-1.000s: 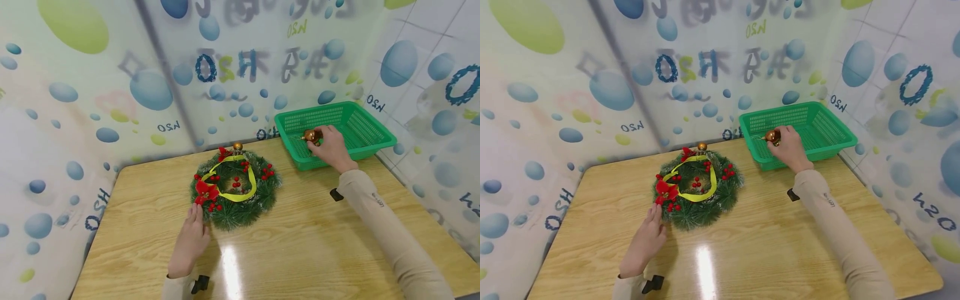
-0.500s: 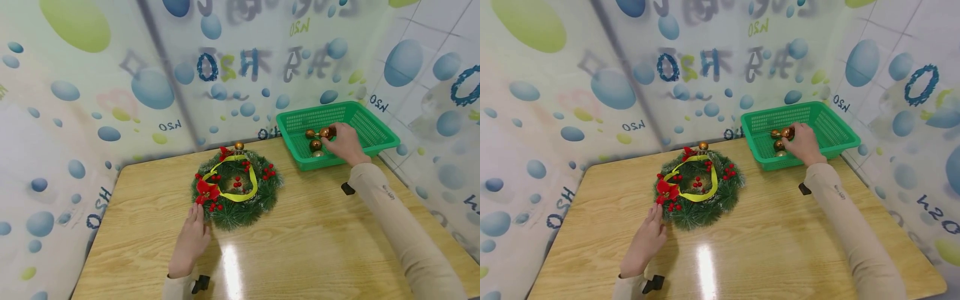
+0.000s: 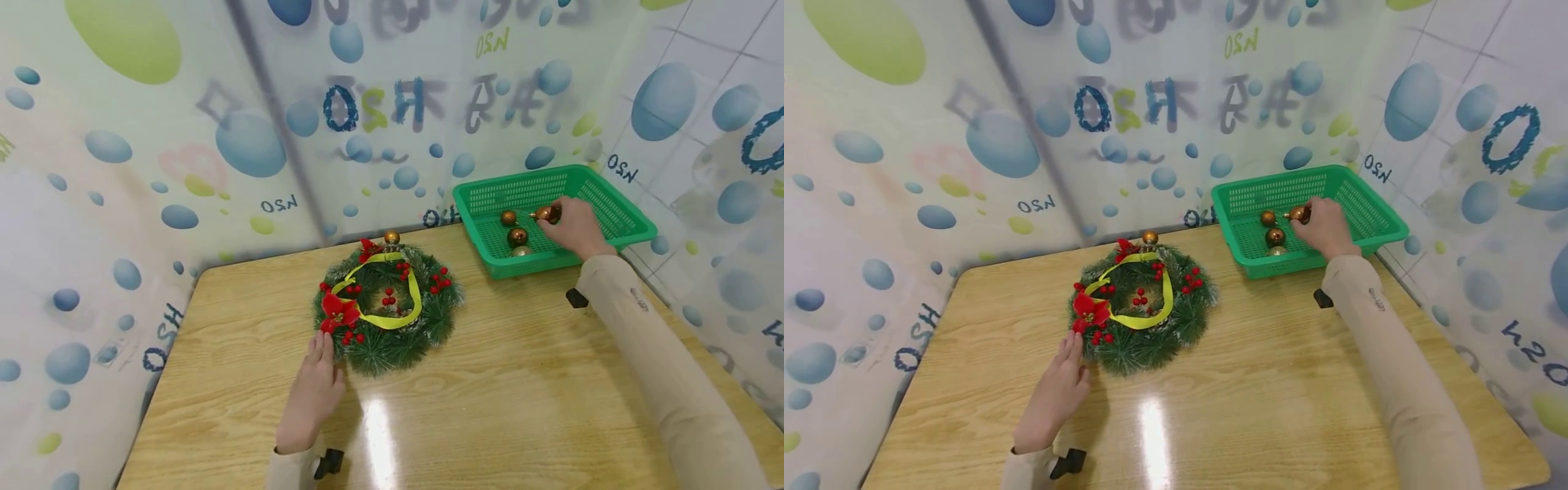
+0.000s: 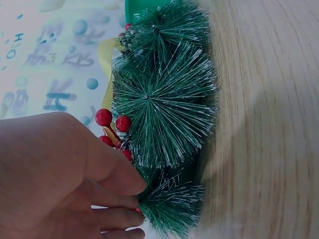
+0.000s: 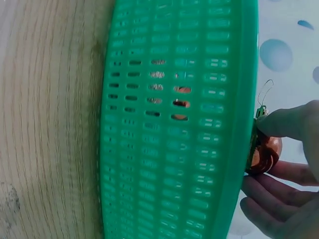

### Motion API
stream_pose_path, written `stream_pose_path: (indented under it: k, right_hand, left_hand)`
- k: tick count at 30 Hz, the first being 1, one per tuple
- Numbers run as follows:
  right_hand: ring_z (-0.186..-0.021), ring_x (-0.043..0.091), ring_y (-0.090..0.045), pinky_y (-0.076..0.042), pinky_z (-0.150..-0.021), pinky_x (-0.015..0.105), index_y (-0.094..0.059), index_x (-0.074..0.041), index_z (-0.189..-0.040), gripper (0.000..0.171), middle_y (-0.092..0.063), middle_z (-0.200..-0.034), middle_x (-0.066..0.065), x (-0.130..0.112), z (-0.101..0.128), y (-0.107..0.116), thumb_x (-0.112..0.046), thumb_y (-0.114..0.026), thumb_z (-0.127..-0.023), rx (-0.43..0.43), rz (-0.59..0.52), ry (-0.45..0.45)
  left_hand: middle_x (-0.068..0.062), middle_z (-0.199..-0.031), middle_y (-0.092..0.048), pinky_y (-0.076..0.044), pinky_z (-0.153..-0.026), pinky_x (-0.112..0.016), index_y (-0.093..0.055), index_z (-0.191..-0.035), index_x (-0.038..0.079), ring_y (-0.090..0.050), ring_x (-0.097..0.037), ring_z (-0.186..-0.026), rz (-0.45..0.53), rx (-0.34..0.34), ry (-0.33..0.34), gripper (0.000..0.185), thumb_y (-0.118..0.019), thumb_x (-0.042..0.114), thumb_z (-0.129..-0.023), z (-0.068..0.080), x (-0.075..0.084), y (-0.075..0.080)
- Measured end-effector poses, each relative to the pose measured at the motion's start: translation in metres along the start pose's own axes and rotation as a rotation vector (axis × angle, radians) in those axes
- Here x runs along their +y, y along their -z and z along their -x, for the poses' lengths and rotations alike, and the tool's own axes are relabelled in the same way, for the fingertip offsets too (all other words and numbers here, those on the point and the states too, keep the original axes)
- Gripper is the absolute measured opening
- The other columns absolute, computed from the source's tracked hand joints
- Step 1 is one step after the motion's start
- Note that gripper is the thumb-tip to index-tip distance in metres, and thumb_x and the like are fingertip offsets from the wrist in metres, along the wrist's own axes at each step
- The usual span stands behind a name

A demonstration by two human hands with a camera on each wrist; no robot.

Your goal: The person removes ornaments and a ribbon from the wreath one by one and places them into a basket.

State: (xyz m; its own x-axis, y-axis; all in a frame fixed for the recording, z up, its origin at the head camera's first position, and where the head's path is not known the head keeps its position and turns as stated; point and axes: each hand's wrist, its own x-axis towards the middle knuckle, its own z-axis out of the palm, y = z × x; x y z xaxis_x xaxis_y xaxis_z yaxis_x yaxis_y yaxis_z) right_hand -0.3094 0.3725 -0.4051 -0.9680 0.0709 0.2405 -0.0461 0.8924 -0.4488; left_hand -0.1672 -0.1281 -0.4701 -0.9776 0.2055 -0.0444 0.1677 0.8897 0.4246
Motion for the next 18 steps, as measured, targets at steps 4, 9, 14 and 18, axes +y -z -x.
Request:
stream_pose_path:
  k: [4, 9, 14, 18]
  right_hand:
    - [-0.102, 0.053, -0.057, -0.051, -0.081, 0.063, -0.051, 0.020, -0.128, 0.055, -0.057, -0.116, 0.042, 0.0038, -0.0030, -0.0001, -0.024, -0.060, -0.097, -0.011, 0.016, -0.015]
    - [-0.105, 0.055, -0.055, -0.050, -0.082, 0.064, -0.049, 0.020, -0.131, 0.058, -0.056, -0.119, 0.042, 0.0070, -0.0014, 0.0008, -0.026, -0.060, -0.098, -0.016, 0.014, -0.024]
    - [-0.107, 0.054, -0.055, -0.050, -0.085, 0.065, -0.048, 0.019, -0.134, 0.060, -0.056, -0.122, 0.042, 0.0071, -0.0004, 0.0008, -0.029, -0.058, -0.100, -0.008, 0.006, -0.021]
    - [-0.109, 0.054, -0.056, -0.050, -0.089, 0.066, -0.049, 0.019, -0.134, 0.056, -0.056, -0.123, 0.041, 0.0018, 0.0028, 0.0002, -0.025, -0.057, -0.100, 0.013, -0.011, -0.001]
  left_hand:
    - [-0.031, -0.165, -0.013, -0.022, -0.123, -0.061, -0.017, -0.156, -0.012, -0.016, -0.050, -0.152, 0.009, -0.008, 0.010, 0.068, -0.049, 0.010, -0.100, 0.0017, 0.0012, 0.0011]
    - [-0.032, -0.164, -0.014, -0.023, -0.123, -0.062, -0.019, -0.155, -0.013, -0.017, -0.050, -0.152, 0.014, -0.007, 0.004, 0.067, -0.049, 0.009, -0.100, 0.0023, 0.0033, 0.0025]
    - [-0.032, -0.164, -0.014, -0.023, -0.122, -0.062, -0.019, -0.155, -0.013, -0.018, -0.051, -0.151, 0.006, -0.004, 0.002, 0.067, -0.049, 0.008, -0.100, 0.0030, 0.0042, 0.0037]
    - [-0.032, -0.164, -0.014, -0.023, -0.122, -0.062, -0.019, -0.155, -0.013, -0.018, -0.052, -0.151, 0.002, -0.002, 0.001, 0.067, -0.049, 0.009, -0.100, 0.0031, 0.0039, 0.0033]
